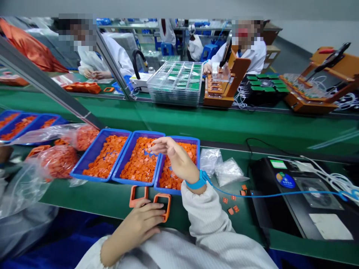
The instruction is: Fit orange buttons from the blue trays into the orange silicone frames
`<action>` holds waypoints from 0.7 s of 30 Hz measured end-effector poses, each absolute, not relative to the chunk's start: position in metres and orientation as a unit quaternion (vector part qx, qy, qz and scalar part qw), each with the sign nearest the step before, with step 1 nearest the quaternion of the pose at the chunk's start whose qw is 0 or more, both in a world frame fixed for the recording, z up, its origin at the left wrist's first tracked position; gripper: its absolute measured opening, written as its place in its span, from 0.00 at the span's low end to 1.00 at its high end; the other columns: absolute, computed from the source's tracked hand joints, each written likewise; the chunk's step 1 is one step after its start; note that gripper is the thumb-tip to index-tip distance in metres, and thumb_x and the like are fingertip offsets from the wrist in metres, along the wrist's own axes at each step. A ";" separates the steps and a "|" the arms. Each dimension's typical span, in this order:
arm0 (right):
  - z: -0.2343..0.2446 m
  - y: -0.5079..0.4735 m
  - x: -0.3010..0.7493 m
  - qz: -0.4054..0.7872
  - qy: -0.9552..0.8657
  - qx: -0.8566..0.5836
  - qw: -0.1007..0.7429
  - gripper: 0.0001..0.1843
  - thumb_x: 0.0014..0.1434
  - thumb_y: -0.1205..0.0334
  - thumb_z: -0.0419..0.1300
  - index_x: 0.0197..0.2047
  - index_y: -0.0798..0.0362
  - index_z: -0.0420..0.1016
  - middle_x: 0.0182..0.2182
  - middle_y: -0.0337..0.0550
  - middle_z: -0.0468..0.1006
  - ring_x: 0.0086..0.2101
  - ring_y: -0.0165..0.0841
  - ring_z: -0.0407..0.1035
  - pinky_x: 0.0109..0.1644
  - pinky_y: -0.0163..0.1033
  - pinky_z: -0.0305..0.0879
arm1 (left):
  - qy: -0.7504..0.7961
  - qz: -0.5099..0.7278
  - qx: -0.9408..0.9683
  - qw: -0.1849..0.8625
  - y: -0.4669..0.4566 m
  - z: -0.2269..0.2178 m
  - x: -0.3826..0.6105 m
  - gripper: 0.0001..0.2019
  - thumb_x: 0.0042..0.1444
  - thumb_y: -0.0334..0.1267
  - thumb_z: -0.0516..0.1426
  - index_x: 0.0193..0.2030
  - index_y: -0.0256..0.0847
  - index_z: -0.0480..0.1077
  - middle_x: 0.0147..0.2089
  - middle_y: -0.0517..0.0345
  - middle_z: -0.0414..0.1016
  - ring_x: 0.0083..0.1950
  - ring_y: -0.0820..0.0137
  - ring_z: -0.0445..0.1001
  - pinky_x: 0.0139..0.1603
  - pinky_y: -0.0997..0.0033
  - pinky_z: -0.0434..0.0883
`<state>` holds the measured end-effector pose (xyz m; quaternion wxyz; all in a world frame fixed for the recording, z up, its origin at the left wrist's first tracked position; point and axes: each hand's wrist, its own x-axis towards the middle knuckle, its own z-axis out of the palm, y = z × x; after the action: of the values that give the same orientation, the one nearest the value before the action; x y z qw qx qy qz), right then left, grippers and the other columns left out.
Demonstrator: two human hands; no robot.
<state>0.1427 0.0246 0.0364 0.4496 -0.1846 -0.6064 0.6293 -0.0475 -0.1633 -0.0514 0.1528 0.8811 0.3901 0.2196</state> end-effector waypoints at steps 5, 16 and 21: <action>0.037 0.025 0.143 0.628 -0.609 -0.179 0.450 0.37 0.67 0.27 0.49 0.59 0.50 0.71 0.53 0.54 0.84 0.53 0.42 0.81 0.62 0.52 0.76 | 0.381 0.250 0.877 0.154 -0.158 -0.055 -0.038 0.10 0.75 0.35 0.54 0.46 0.44 0.78 0.48 0.60 0.87 0.53 0.68 0.83 0.55 0.64 0.70; 0.041 0.000 0.113 0.697 -0.640 -0.140 0.290 0.43 0.59 0.31 0.66 0.68 0.47 0.64 0.66 0.58 0.73 0.64 0.48 0.72 0.62 0.55 0.74 | 0.427 0.412 0.805 0.024 -0.133 0.020 -0.080 0.10 0.67 0.27 0.60 0.45 0.49 0.75 0.42 0.60 0.87 0.44 0.66 0.83 0.53 0.59 0.75; 0.032 -0.017 0.089 0.751 -0.573 -0.104 0.311 0.37 0.62 0.41 0.69 0.68 0.46 0.65 0.55 0.50 0.79 0.53 0.38 0.78 0.60 0.50 0.74 | 0.390 0.386 0.832 -0.080 -0.116 0.025 -0.090 0.11 0.63 0.28 0.64 0.45 0.51 0.78 0.40 0.60 0.87 0.46 0.61 0.84 0.52 0.58 0.76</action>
<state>0.0887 -0.0166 0.0318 0.3111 -0.1044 -0.5725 0.7513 -0.0904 -0.1158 0.0245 -0.0801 0.8321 0.3904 0.3858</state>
